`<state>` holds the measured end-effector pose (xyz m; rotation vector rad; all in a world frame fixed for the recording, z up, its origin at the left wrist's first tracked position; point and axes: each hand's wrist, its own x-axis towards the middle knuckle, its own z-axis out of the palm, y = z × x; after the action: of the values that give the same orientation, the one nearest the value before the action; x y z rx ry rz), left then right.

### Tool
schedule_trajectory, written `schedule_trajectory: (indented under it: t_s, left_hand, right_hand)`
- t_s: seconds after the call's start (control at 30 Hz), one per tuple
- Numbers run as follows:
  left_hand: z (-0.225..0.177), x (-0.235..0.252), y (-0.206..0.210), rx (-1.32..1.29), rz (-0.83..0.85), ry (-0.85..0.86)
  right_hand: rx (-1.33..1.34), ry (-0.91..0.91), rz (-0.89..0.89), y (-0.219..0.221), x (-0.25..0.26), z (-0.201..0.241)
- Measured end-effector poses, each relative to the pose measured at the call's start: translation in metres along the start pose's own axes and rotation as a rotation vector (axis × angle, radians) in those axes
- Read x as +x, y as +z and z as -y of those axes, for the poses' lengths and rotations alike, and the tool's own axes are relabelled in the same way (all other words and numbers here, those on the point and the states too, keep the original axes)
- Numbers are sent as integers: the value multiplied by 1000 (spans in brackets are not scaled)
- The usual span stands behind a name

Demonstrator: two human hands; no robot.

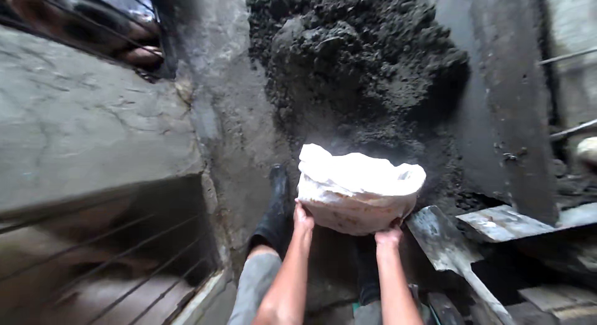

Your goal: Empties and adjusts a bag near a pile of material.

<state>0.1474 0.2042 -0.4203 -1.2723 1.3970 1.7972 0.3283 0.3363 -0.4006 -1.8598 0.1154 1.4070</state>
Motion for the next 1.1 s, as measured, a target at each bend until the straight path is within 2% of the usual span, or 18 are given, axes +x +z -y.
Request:
schedule_trajectory:
  t_s: [0.17, 0.27, 0.43, 0.53, 0.63, 0.7, 0.73, 0.8, 0.87, 0.9, 0.93, 0.97, 1.03, 1.1]
  left_hand:
    - [1, -44, -38, 68, -121, 40]
    - [-8, -72, -44, 117, -160, 58]
    - [-56, -140, -24, 375, -268, 25]
    - [-91, -185, 6, 446, -243, -30]
    - [-122, -229, 85, 648, -76, -21]
    - [-128, -232, 153, 905, 189, 49]
    - [-128, -225, 188, 1051, 350, 144]
    - [-108, -194, 260, 937, 544, 385]
    - [-103, -183, 316, 810, 866, 649]
    - [-101, -179, 323, 798, 982, 802]
    - [-100, -171, 315, 845, 1040, 890]
    - [-101, -157, 294, 958, 1029, 901]
    - [-105, -116, 229, 1269, 830, 710]
    - [-102, -49, 162, 1413, 553, 507]
  right_hand:
    - [-6, 11, -104, -45, -18, 3]
    - [-50, -4, -143, -54, -30, 13]
    - [-176, -56, -242, -40, -92, 65]
    - [-238, -34, -212, -28, -133, 108]
    - [-276, -20, -45, 19, -154, 153]
    - [-322, -65, 122, 71, -135, 179]
    - [-375, -141, 176, 102, -114, 188]
    - [-497, -373, 325, 150, -70, 205]
    - [-719, -561, 522, 163, -26, 217]
    - [-841, -589, 554, 154, -13, 213]
    - [-927, -559, 556, 135, 0, 204]
    - [-990, -481, 526, 111, 14, 190]
    - [-1104, -286, 414, 56, 38, 162]
    - [-1210, -133, 342, 4, 56, 133]
